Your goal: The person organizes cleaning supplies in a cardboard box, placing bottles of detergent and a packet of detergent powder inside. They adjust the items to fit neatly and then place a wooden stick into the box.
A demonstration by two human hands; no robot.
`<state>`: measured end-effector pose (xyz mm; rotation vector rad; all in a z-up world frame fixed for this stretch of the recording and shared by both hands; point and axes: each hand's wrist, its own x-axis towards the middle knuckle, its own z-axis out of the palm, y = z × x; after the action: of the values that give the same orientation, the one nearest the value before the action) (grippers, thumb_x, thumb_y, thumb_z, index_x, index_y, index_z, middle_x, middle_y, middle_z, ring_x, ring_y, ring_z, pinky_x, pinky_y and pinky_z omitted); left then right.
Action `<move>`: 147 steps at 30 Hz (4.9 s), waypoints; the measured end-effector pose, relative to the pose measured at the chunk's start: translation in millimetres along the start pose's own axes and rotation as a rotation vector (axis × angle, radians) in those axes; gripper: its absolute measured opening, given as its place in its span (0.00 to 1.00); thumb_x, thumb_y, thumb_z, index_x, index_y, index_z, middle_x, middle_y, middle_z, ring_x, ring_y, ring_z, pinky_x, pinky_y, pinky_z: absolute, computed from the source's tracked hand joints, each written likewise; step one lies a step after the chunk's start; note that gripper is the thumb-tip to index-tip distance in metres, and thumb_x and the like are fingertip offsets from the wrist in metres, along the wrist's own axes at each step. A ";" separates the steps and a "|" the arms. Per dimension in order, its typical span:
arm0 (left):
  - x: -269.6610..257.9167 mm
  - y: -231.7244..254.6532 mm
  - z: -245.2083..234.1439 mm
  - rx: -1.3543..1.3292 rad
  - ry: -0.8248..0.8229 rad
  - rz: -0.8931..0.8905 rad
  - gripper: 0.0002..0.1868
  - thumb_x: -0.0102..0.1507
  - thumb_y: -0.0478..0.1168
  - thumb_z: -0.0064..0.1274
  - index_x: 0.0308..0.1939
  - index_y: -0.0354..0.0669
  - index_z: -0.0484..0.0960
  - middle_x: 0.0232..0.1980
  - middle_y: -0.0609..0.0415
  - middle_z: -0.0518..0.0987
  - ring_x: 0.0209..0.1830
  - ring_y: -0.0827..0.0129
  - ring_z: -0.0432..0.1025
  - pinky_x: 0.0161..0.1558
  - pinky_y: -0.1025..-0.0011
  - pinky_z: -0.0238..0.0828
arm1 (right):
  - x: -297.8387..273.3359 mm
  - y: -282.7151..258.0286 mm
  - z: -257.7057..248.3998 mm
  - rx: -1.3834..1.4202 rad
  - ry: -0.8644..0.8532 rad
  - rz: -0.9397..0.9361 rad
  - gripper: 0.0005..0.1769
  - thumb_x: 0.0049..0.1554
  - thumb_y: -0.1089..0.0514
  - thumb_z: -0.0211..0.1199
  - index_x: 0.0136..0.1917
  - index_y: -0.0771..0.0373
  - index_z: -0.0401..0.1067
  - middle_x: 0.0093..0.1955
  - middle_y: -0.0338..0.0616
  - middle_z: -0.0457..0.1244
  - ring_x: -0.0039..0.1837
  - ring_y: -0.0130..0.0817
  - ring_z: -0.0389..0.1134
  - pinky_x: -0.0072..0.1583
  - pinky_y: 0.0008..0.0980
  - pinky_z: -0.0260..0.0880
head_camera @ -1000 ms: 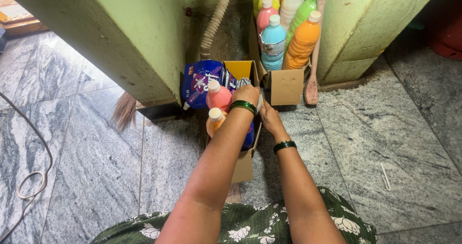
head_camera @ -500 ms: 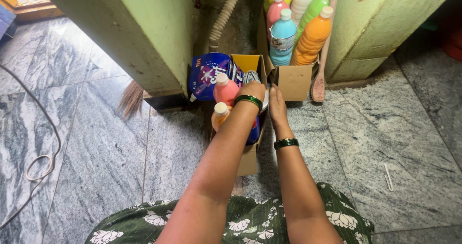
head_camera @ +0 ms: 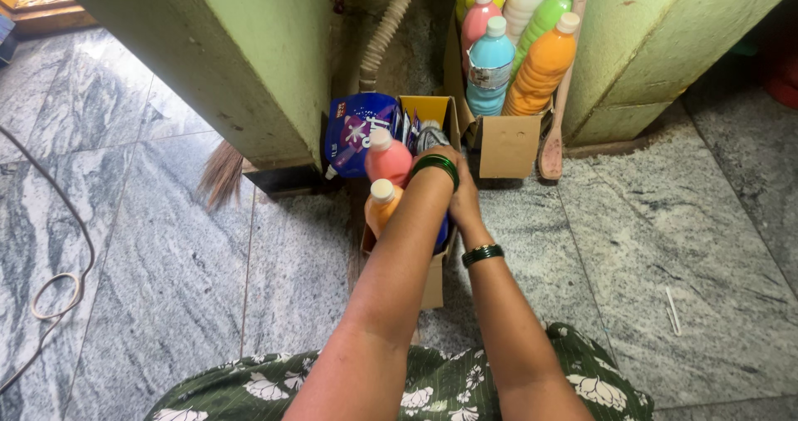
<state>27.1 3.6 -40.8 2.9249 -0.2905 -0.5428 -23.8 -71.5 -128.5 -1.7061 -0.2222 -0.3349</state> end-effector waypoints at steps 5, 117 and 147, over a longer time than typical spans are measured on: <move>14.0 -11.0 3.5 -0.007 -0.010 0.001 0.25 0.58 0.37 0.61 0.60 0.43 0.80 0.60 0.42 0.80 0.60 0.52 0.76 0.58 0.60 0.75 | 6.4 -9.5 4.5 -0.049 -0.015 0.096 0.34 0.61 0.54 0.60 0.77 0.58 0.57 0.76 0.54 0.59 0.77 0.46 0.59 0.73 0.37 0.57; -122.6 -143.9 147.7 -0.679 0.415 0.049 0.63 0.53 0.37 0.68 0.82 0.59 0.39 0.49 0.33 0.81 0.48 0.39 0.76 0.46 0.49 0.75 | -97.1 -65.2 30.7 -0.340 0.084 0.289 0.54 0.37 0.59 0.84 0.73 0.57 0.61 0.60 0.48 0.71 0.60 0.38 0.73 0.59 0.36 0.74; -129.3 -142.7 118.2 -0.689 0.501 0.113 0.60 0.46 0.47 0.73 0.78 0.51 0.55 0.71 0.33 0.68 0.61 0.40 0.71 0.55 0.53 0.75 | -59.8 -64.3 1.3 -0.302 -0.172 0.136 0.78 0.29 0.61 0.86 0.82 0.61 0.39 0.79 0.55 0.50 0.78 0.46 0.53 0.72 0.41 0.58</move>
<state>-111.7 156.6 -132.3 2.2470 -0.1559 0.1108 -101.2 -57.3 -89.6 -2.0404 -0.1873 -0.1240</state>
